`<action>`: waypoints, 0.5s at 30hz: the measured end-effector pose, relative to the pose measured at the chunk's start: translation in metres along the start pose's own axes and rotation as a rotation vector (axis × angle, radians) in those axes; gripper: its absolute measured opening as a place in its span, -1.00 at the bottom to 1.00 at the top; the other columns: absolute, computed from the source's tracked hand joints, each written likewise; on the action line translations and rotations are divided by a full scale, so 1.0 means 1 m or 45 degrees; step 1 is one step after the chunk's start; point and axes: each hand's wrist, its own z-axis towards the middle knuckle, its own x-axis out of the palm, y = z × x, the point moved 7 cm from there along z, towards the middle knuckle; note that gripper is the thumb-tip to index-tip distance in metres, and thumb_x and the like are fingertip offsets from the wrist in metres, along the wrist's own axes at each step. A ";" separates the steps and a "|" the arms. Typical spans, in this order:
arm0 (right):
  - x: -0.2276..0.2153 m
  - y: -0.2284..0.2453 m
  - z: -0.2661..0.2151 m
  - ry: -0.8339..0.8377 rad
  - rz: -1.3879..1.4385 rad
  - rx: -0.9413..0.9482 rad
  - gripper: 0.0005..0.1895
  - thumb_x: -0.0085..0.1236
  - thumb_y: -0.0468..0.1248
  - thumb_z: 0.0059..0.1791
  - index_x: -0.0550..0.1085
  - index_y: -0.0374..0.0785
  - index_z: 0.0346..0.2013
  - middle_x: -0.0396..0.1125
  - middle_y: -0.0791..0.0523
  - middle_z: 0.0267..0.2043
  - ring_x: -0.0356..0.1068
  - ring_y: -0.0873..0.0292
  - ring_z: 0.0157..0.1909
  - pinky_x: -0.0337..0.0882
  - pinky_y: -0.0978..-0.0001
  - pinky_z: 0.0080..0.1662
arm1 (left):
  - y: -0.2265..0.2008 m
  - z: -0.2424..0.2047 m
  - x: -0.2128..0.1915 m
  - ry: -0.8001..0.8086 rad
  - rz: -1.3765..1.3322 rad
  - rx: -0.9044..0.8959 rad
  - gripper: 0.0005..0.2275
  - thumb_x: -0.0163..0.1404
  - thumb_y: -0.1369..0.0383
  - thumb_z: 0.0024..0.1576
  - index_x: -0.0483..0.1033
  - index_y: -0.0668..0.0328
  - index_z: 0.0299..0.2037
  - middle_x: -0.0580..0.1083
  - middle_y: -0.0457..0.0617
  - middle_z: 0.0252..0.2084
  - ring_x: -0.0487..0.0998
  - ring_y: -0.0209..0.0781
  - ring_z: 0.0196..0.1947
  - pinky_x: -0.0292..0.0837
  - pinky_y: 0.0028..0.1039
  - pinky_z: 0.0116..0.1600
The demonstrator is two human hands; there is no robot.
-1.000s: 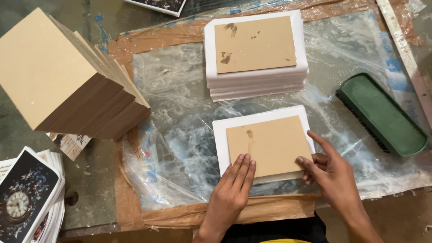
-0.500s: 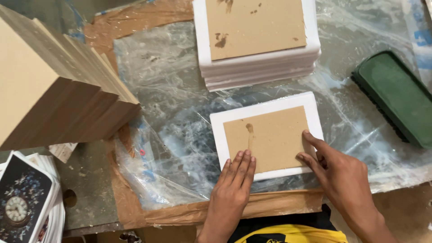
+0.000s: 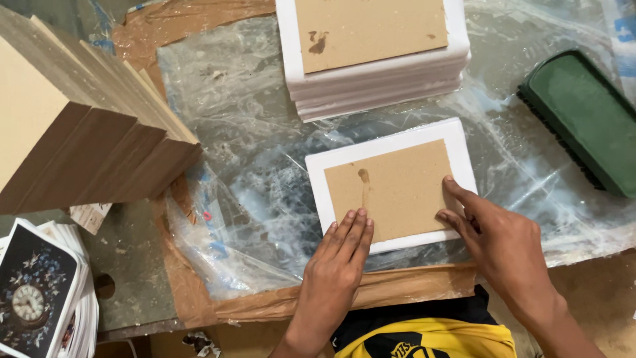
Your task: The person repeatedly places a brown cardboard sheet onto a white book cover, presses it down, and smooths the surface with a green plastic scraper. They stack finished units and continue the cycle with new covers and cardboard pieces on a plastic-covered worktable.
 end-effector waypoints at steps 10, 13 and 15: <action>0.000 0.034 0.008 0.108 -0.678 -0.124 -0.56 0.18 0.04 0.02 0.46 0.13 0.18 0.45 0.11 -0.34 0.46 0.12 -0.31 0.41 0.25 -0.34 | 0.027 0.009 -0.030 -0.210 -0.013 -0.333 -0.61 0.05 0.52 0.11 0.44 0.34 0.18 0.47 0.14 0.14 0.51 0.09 0.15 0.41 -0.14 0.11; -0.004 0.063 0.010 -0.136 -0.440 -0.425 -0.51 0.27 -0.05 -0.07 0.50 -0.03 0.14 0.42 0.09 -0.05 0.43 0.06 -0.05 0.49 0.20 -0.20 | 0.046 0.011 -0.036 -0.267 -0.065 -0.788 -0.57 0.12 0.38 0.16 0.41 0.39 0.22 0.43 0.20 -0.02 0.50 0.12 -0.10 0.42 -0.12 -0.05; 0.004 0.073 0.009 -0.126 -0.396 -0.487 -0.46 0.28 -0.06 -0.11 0.50 -0.05 0.16 0.39 0.07 0.07 0.41 0.03 0.06 0.52 0.19 -0.15 | 0.054 0.010 -0.026 -0.205 -0.383 -0.982 -0.59 0.10 0.42 0.17 0.41 0.30 0.25 0.43 0.12 -0.09 0.53 0.01 -0.17 0.43 -0.14 -0.07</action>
